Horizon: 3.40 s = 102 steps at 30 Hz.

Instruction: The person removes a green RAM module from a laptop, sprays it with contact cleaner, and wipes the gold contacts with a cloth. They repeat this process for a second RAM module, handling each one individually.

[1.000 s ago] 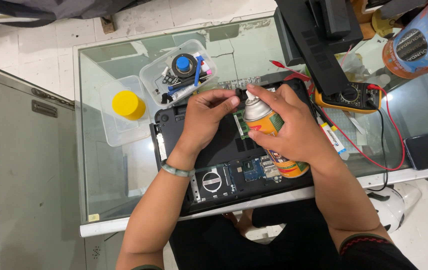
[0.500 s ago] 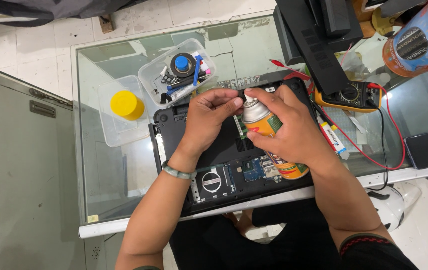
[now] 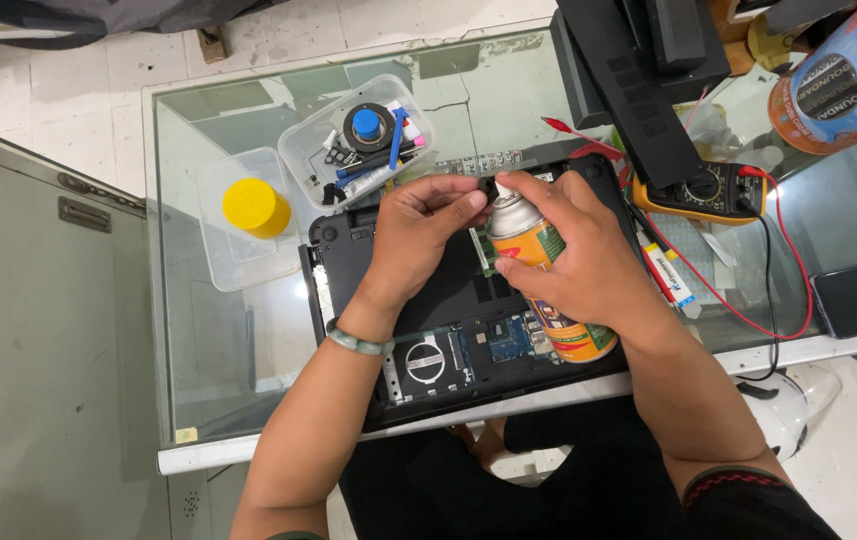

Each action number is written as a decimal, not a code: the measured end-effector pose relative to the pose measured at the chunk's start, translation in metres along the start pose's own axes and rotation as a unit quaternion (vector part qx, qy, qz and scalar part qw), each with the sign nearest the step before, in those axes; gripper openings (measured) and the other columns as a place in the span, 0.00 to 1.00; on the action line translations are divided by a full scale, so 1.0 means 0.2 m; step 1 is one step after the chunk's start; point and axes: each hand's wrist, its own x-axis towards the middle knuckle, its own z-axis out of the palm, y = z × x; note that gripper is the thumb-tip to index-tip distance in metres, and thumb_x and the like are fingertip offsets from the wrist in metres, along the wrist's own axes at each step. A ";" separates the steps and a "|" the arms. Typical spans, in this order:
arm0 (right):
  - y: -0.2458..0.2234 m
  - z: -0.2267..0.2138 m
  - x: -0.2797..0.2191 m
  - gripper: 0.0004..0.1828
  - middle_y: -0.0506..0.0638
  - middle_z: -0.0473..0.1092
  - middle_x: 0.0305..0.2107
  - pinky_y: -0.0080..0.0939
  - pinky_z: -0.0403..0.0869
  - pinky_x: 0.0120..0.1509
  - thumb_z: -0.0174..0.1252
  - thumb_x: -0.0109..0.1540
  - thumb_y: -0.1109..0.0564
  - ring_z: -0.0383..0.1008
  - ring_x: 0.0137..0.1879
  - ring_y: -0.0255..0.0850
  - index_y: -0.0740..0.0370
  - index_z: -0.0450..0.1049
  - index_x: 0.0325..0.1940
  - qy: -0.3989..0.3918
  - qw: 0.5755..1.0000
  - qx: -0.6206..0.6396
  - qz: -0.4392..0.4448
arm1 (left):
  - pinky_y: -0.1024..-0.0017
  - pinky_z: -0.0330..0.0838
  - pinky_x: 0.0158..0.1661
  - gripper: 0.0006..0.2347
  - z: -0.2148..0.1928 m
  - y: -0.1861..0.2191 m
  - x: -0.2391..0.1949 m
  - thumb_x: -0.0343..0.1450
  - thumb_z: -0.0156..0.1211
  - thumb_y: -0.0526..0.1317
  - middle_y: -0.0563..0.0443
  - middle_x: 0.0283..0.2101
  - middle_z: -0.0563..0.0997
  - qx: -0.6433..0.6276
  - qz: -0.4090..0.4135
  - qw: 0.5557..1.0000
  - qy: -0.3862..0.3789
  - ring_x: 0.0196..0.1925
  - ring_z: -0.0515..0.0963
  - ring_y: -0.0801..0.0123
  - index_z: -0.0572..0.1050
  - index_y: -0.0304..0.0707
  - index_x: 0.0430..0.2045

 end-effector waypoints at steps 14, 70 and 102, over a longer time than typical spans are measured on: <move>-0.02 -0.01 0.00 0.41 0.59 0.63 0.37 0.51 0.75 0.46 0.73 0.51 0.56 0.77 0.41 0.58 0.57 0.71 0.69 -0.016 1.000 -0.004 0.008 | 0.63 0.87 0.41 0.11 0.00 0.01 0.00 0.67 0.74 0.32 0.34 0.34 0.86 0.028 -0.003 1.000 -0.005 0.35 0.88 0.59 0.80 0.23 0.39; 0.22 0.11 0.18 0.04 0.55 0.73 0.32 0.35 0.75 0.37 0.62 0.67 0.65 0.73 0.36 0.35 0.70 0.79 0.40 0.022 0.981 0.171 -0.091 | 0.67 0.78 0.45 0.18 -0.03 0.08 -0.02 0.74 0.66 0.40 0.45 0.44 0.81 0.158 0.109 0.980 -0.045 0.46 0.81 0.67 0.70 0.38 0.56; 0.20 0.12 0.17 0.05 0.56 0.72 0.37 0.34 0.76 0.43 0.65 0.64 0.67 0.72 0.42 0.34 0.73 0.77 0.41 -0.008 0.949 0.301 -0.093 | 0.83 0.68 0.32 0.13 -0.07 0.06 0.00 0.71 0.64 0.34 0.50 0.39 0.81 -0.022 -0.101 0.984 -0.148 0.31 0.74 0.80 0.70 0.36 0.47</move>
